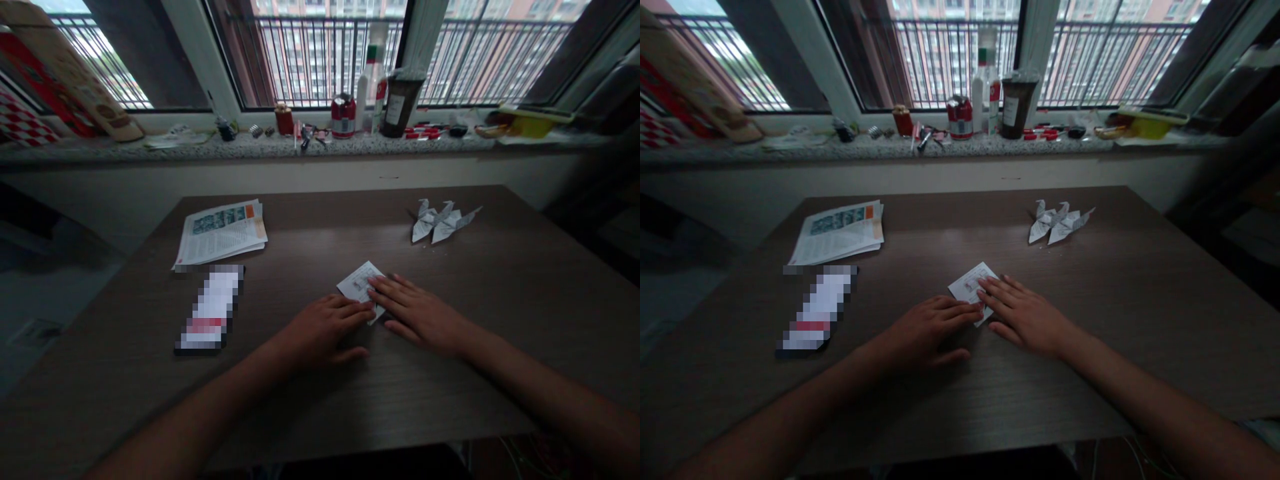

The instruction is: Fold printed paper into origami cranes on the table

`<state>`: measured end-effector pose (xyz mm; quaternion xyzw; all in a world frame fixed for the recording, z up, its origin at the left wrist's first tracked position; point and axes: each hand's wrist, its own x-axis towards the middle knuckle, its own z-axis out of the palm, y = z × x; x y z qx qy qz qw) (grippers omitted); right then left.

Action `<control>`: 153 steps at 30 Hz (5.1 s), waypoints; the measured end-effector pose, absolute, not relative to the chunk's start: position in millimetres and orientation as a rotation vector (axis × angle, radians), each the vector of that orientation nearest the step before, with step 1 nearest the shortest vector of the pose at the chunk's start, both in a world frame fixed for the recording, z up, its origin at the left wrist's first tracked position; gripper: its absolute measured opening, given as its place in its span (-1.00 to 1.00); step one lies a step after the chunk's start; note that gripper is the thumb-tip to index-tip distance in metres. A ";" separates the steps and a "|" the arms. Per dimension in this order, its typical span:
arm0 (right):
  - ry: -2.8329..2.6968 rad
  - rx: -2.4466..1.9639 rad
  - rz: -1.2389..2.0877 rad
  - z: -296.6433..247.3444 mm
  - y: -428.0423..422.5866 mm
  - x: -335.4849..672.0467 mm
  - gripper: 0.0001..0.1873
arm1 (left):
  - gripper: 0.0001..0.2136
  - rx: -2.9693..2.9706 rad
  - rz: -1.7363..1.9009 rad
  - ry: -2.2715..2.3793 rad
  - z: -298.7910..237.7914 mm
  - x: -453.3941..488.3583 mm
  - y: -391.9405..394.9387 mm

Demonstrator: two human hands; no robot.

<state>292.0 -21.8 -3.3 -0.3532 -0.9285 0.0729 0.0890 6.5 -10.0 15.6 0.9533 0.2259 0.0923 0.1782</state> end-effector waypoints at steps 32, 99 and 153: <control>-2.570 -1.282 0.207 -18.4 -9.4 274.3 -0.30 | -0.46 2.688 0.259 0.564 18.7 2.6 -4.9; -2.424 -1.062 0.464 -8.8 9.8 276.9 -0.60 | -0.48 2.798 0.185 0.674 17.3 -5.9 -11.6; -2.464 -1.035 0.424 -11.9 8.9 271.2 -0.61 | -0.61 2.691 0.385 0.855 8.4 -20.4 15.8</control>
